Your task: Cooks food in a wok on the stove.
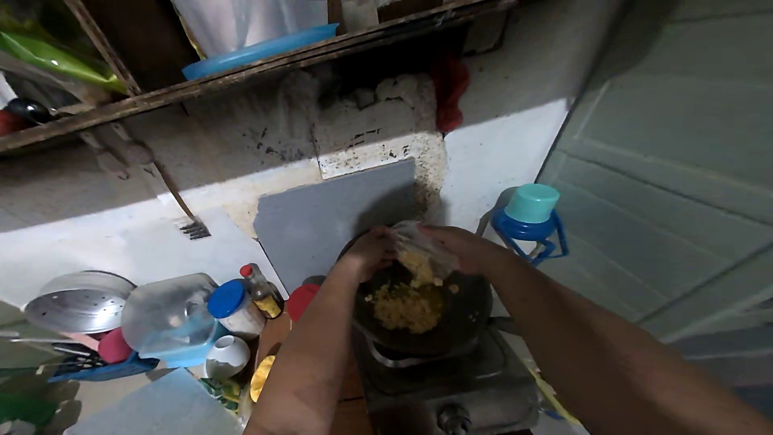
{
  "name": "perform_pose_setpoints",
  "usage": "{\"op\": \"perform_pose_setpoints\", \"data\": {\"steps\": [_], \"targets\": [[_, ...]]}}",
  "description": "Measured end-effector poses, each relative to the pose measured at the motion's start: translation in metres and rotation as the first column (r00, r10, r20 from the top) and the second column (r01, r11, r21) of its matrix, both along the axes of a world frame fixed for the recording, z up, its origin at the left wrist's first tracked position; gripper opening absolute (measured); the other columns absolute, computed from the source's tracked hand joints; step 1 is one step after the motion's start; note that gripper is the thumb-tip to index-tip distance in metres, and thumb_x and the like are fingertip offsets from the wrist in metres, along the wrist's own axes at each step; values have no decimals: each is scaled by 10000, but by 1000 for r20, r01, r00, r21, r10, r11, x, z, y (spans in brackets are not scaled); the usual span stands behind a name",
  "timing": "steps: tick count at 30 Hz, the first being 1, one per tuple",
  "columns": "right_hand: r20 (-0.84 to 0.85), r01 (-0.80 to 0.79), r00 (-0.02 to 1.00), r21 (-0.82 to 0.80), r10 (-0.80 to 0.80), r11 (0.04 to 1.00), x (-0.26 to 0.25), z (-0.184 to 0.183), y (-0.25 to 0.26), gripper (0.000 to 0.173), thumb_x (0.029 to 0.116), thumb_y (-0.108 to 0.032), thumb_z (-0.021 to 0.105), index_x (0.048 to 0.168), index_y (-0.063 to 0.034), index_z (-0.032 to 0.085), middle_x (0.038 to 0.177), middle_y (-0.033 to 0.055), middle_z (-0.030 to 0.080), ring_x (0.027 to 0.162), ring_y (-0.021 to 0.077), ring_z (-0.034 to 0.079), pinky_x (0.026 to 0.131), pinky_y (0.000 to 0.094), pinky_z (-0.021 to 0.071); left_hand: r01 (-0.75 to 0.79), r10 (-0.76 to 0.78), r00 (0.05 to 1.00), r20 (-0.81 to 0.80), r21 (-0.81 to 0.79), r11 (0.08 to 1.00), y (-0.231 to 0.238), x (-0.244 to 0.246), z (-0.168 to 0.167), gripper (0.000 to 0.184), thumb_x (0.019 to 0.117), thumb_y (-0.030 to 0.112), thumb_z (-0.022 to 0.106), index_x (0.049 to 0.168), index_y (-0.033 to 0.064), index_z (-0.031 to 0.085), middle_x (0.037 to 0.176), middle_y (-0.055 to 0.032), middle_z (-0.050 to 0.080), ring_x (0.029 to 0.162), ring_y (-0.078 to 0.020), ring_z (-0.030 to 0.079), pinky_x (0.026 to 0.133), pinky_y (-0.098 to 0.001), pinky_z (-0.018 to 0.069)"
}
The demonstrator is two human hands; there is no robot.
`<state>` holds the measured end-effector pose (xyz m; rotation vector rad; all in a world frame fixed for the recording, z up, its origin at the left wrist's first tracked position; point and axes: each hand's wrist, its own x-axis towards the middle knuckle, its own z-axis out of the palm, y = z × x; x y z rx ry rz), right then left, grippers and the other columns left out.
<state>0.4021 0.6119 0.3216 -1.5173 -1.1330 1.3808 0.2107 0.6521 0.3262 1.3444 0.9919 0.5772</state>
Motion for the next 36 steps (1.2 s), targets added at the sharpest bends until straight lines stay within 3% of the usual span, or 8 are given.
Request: {"op": "perform_pose_setpoints", "data": {"steps": [8, 14, 19, 22, 27, 31, 34, 36], "targets": [[117, -52, 992, 119, 38, 991, 0, -6, 3, 433, 1117, -334, 397, 1349, -9, 565, 1161, 146, 654, 1010, 184, 649, 894, 390, 552, 37, -40, 994, 100, 32, 999, 7, -2, -13, 273, 1102, 187, 416, 1352, 91, 469, 1036, -75, 630, 908, -168, 624, 825, -385, 536], [519, -242, 842, 116, 149, 963, 7, 12, 5, 418, 1103, -274, 470, 1261, 78, 632, 1242, 287, 633, 1171, 390, 598, 1044, 576, 430, 255, -189, 955, -227, 305, 918, 4, -14, 0, 289, 1099, 140, 424, 1317, -13, 536, 1023, -120, 621, 840, -141, 612, 804, -324, 536], [815, -478, 524, 43, 245, 877, 18, 26, 4, 388, 1081, -332, 521, 1025, 13, 692, 947, 205, 675, 929, 348, 651, 872, 567, 495, 575, -97, 715, -693, 502, 646, 3, -25, 8, 339, 1100, 224, 447, 1354, 56, 595, 1245, -191, 675, 1182, -347, 640, 1043, -612, 445], [875, -523, 455, 111, 166, 845, 20, 38, -16, 398, 1095, -330, 486, 1164, -16, 719, 1059, 209, 716, 1040, 378, 674, 964, 620, 472, 560, 63, 739, -671, 663, 497, -8, -34, 14, 315, 1087, 206, 460, 1284, 60, 658, 1195, -152, 707, 1160, -317, 652, 1058, -608, 412], [936, -521, 214, -134, 280, 843, 11, 0, -21, 363, 1069, -357, 538, 1264, -108, 716, 1235, 160, 699, 1218, 379, 615, 1069, 663, 381, 682, 1, 553, -833, 454, 573, -16, -39, -13, 356, 1086, 247, 465, 1393, 134, 604, 1408, -74, 613, 1363, -254, 518, 1205, -623, 217], [935, -537, 289, -21, 207, 843, 16, -14, -19, 267, 1034, -224, 623, 1227, -67, 720, 1230, 217, 678, 1199, 424, 616, 1007, 680, 434, 657, -18, 602, -798, 483, 579, -10, -46, -24, 358, 1092, 258, 460, 1380, 111, 614, 1409, -92, 612, 1378, -267, 509, 1205, -644, 204], [846, -439, 526, 183, 87, 880, 2, 7, -32, 329, 998, -85, 658, 1311, 15, 647, 1311, 272, 622, 1228, 438, 598, 1061, 605, 449, 550, -37, 751, -659, 594, 587, -22, -30, -3, 336, 1084, 170, 466, 1327, -12, 610, 1341, -198, 625, 1275, -315, 588, 1134, -530, 403], [746, -373, 665, 362, -25, 854, -3, 16, -49, 513, 954, -95, 715, 1441, -57, 555, 1312, 244, 643, 1160, 423, 650, 1000, 614, 503, 500, -71, 822, -565, 656, 566, -41, -19, 16, 338, 1095, 185, 450, 1319, -16, 604, 1337, -196, 623, 1244, -293, 606, 1082, -491, 460]]}}
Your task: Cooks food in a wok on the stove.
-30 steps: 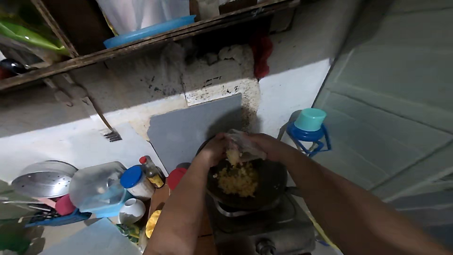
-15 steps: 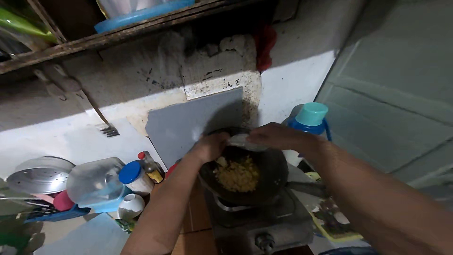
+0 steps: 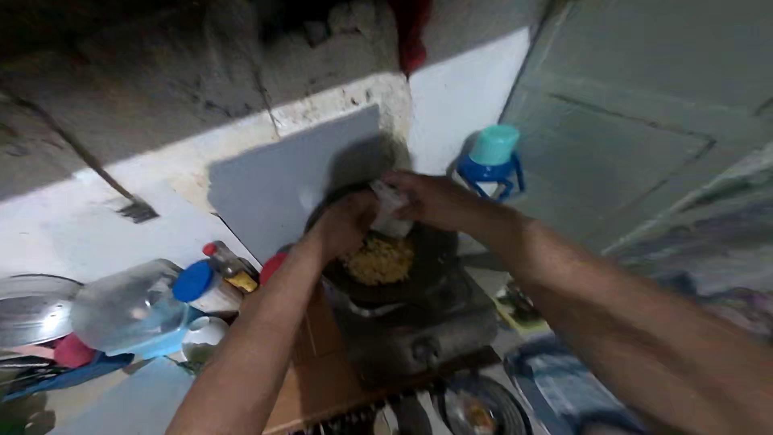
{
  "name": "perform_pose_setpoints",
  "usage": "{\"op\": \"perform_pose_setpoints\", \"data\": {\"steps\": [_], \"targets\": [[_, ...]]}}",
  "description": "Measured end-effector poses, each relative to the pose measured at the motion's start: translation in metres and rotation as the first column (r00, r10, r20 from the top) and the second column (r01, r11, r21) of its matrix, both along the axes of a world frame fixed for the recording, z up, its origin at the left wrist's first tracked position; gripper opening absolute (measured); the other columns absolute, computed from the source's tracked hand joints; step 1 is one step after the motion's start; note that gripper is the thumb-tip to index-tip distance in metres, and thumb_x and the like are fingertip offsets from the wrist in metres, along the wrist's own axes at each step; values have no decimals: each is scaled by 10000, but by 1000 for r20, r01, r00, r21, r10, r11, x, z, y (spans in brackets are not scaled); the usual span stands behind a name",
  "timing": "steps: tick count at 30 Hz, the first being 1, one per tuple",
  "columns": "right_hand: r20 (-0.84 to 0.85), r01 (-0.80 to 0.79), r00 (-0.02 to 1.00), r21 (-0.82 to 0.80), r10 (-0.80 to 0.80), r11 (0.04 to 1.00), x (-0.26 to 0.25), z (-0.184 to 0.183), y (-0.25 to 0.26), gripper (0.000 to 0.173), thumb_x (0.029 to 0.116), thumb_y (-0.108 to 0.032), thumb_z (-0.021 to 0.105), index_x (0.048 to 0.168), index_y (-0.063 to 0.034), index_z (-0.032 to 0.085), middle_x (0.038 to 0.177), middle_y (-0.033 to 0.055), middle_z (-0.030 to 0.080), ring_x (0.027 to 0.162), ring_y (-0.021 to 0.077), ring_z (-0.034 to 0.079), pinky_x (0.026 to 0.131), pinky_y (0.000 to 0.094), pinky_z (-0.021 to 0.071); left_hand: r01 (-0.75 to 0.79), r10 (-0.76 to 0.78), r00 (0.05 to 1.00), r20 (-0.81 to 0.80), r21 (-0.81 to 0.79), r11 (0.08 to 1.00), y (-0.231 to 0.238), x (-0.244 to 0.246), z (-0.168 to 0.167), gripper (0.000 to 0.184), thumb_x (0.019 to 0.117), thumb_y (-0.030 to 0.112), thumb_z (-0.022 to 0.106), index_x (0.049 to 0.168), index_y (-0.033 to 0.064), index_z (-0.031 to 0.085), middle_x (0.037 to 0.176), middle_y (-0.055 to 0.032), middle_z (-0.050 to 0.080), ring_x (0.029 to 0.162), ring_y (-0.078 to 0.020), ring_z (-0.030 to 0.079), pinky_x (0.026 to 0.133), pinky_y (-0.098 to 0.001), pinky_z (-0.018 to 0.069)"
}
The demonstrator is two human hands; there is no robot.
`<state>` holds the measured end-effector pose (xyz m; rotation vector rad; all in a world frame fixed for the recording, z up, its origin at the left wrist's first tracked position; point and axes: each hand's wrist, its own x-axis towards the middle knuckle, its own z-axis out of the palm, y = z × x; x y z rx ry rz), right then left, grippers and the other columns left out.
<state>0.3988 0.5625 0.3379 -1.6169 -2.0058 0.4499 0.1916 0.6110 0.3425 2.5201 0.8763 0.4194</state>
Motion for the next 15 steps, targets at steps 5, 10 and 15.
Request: {"op": "perform_pose_setpoints", "data": {"steps": [5, 10, 15], "targets": [[66, 70, 995, 98, -77, 993, 7, 28, -74, 251, 1011, -203, 633, 1099, 31, 656, 958, 197, 660, 868, 323, 635, 801, 544, 494, 168, -240, 956, 167, 359, 918, -45, 15, 12, 346, 1036, 236, 541, 1287, 36, 671, 1330, -219, 582, 1266, -295, 542, 1084, -425, 427], [-81, -75, 993, 128, 86, 989, 66, -34, -186, 73, 869, -303, 676, 850, -236, 655, 816, -136, 611, 698, -57, 569, 569, 154, 506, 147, -271, 910, 314, 366, 919, -78, -19, 1, 509, 1017, 310, 594, 1437, 34, 511, 1461, -174, 465, 1368, -177, 445, 1090, -337, 444], [54, 185, 975, -740, -217, 647, 72, -182, -257, 310, 970, -167, 715, 1183, 59, 699, 1269, 265, 620, 1226, 409, 578, 1073, 568, 441, 28, -90, 899, 429, 149, 988, -104, -61, -33, 534, 965, 291, 655, 1457, 204, 466, 1485, 67, 461, 1384, -105, 446, 1124, -340, 445]]}}
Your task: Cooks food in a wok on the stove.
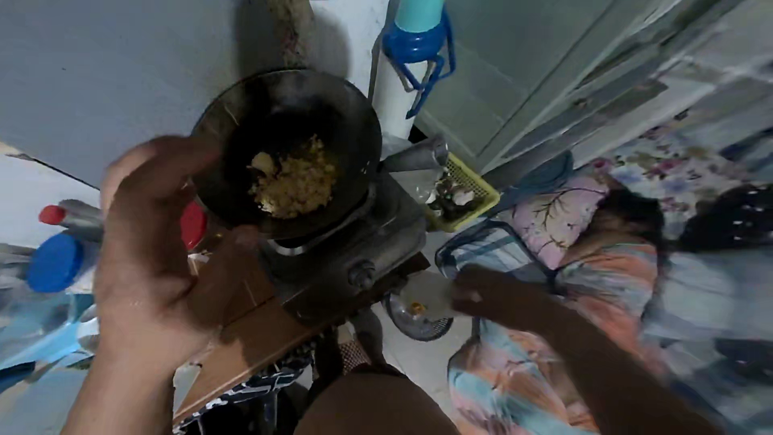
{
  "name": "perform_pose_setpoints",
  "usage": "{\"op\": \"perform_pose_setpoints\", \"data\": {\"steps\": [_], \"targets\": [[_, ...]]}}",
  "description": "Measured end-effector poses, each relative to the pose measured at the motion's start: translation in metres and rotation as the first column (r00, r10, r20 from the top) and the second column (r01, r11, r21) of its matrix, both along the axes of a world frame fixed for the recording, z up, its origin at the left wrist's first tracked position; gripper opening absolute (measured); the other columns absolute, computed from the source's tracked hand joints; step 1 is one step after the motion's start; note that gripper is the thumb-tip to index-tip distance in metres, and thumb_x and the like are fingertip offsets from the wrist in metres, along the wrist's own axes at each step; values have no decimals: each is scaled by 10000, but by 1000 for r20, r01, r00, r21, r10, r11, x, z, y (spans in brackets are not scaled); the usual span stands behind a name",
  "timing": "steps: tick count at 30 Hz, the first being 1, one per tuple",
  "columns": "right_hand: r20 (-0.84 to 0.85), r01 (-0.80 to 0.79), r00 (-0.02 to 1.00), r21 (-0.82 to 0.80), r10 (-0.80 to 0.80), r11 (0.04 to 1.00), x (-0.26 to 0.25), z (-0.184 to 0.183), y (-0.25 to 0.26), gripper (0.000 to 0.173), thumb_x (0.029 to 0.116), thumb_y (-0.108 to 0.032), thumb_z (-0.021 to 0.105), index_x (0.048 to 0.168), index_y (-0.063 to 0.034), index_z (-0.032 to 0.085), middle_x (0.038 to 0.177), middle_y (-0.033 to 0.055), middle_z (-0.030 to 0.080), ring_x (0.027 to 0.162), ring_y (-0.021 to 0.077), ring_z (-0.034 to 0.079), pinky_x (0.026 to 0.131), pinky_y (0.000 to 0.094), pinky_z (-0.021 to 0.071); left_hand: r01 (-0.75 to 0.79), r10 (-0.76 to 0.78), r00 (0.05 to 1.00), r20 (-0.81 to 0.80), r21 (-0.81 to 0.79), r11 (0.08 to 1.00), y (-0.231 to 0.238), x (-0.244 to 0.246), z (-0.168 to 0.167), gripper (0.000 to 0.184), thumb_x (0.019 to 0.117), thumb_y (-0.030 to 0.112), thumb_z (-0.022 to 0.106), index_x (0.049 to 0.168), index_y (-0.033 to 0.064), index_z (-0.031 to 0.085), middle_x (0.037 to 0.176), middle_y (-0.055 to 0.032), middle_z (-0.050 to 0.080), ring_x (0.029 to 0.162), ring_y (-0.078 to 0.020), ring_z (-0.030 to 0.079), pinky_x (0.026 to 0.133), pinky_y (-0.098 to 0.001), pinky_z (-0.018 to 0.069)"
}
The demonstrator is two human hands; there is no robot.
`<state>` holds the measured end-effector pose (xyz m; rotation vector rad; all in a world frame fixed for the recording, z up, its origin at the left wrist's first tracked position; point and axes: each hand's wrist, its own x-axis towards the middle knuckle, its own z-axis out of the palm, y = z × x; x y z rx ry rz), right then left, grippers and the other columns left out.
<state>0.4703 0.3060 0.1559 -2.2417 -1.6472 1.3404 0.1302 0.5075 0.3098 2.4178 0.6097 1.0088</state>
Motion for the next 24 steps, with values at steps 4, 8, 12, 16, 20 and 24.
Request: {"op": "perform_pose_setpoints", "data": {"steps": [4, 8, 12, 16, 20, 24], "targets": [[68, 177, 984, -236, -166, 955, 3, -173, -41, 612, 935, -205, 748, 1460, 16, 523, 1467, 302, 501, 1376, 469, 471, 1133, 629, 371, -54, 57, 997, 43, -61, 997, -20, -15, -20, 503, 965, 371, 661, 1438, 300, 505, 1468, 132, 469, 1373, -105, 459, 1123, -345, 449], [96, 192, 981, -302, -171, 934, -3, -226, -52, 827, 895, -179, 776, 1580, -28, 337, 1512, 298, 460, 1390, 476, 462, 1106, 666, 389, -136, 135, 991, -11, -78, 988, -37, -41, -27, 427, 964, 400, 666, 1375, 327, 575, 1465, 150, 467, 1367, -94, 462, 1121, -319, 450], [-26, 23, 999, -137, -27, 990, -20, -105, 6, 482, 1033, -263, 608, 1453, -34, 551, 1408, 266, 576, 1326, 442, 535, 1128, 613, 389, -303, 314, 947, 68, -130, 944, -62, -79, -35, 142, 946, 456, 687, 849, 355, 710, 1318, 217, 587, 1271, -29, 536, 1056, -251, 479], [-11, 20, 1000, 592, -17, 806, -62, 35, 34, 231, 1000, -187, 626, 1149, -50, 737, 1087, 164, 724, 936, 321, 720, 835, 541, 595, -498, 513, 856, 69, -158, 853, -95, -105, -63, 327, 990, 407, 635, 746, 193, 675, 1226, 91, 653, 1067, 12, 629, 877, -194, 561], [79, -203, 974, 718, 212, 666, -105, 78, 69, 306, 1002, -255, 580, 1137, -19, 723, 1045, 192, 718, 898, 343, 715, 786, 565, 589, -605, 589, 788, -180, -406, 685, -152, -118, -104, 237, 972, 27, 566, 1112, 0, 755, 1356, -237, 602, 1238, -289, 609, 1046, -415, 507], [-74, -492, 819, 420, 569, 763, -200, 93, 81, 366, 1060, -199, 539, 1288, 74, 628, 1224, 332, 637, 1109, 459, 646, 979, 599, 511, -604, 679, 728, -99, -562, 565, -214, -148, -163, 202, 955, 55, 629, 1098, 15, 766, 1333, -214, 624, 1276, -304, 576, 1088, -437, 474]]}}
